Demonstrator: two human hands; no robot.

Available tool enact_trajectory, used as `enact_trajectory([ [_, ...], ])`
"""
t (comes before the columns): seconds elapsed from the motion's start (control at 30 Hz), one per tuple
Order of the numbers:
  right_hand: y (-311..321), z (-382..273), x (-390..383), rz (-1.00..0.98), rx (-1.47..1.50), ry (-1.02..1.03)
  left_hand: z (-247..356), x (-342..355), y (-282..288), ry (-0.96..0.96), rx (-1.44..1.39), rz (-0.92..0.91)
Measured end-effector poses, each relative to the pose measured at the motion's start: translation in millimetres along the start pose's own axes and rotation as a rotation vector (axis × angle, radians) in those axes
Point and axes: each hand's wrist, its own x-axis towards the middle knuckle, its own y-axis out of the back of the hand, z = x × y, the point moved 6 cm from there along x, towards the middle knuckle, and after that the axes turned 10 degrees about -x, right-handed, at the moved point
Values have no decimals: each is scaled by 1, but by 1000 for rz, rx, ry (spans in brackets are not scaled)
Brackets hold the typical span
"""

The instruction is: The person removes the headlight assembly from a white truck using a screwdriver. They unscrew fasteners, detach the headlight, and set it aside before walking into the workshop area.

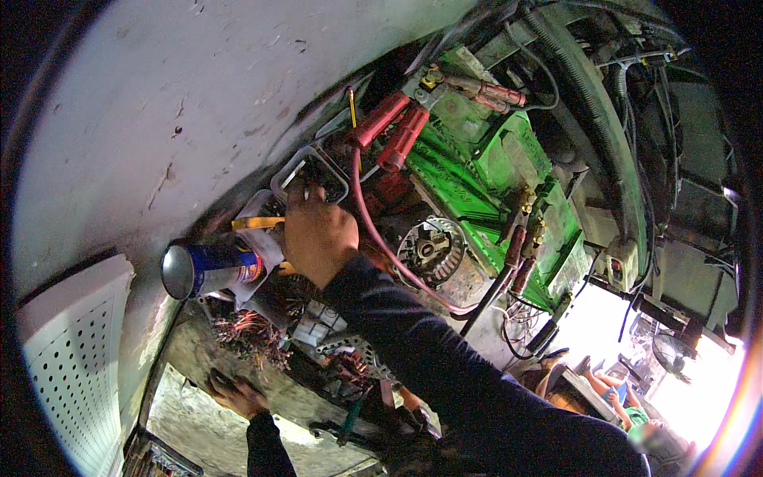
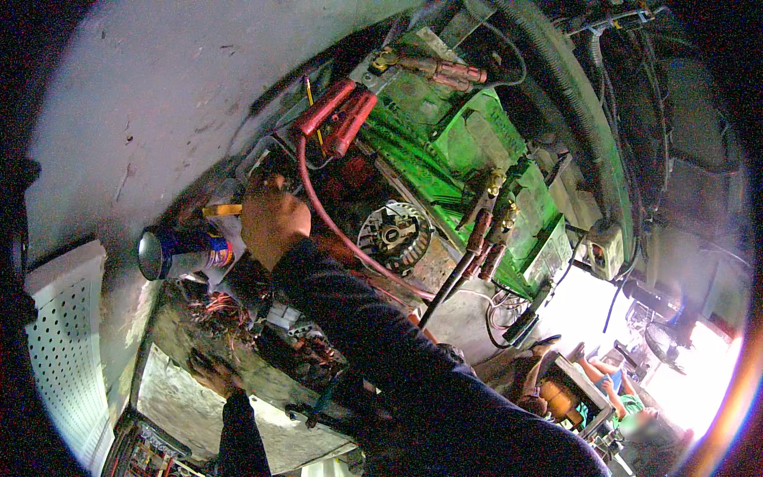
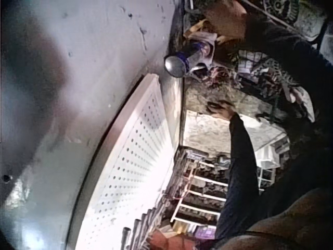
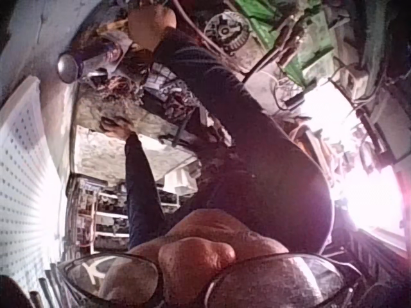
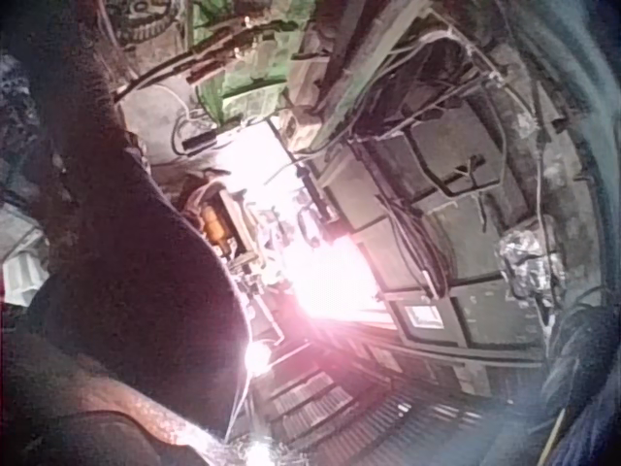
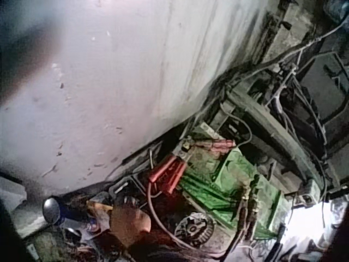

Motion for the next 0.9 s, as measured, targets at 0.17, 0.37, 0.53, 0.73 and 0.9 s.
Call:
enact_trajectory([
  [0.17,-4,-1,17,-74,-43,94,-7,-1,-3,-7,39,-50],
  [0.37,9,13,-5,138,208,77,-15,4,3,-27,33,-35],
  [0.53,25,20,-86,493,472,116,-20,4,2,23,41,-46],
  [0.73,23,34,-136,383,616,78,-19,10,-4,-57,-16,-26],
  [0.9,7,50,-136,263,671,64,-17,4,-4,-1,6,-23],
])
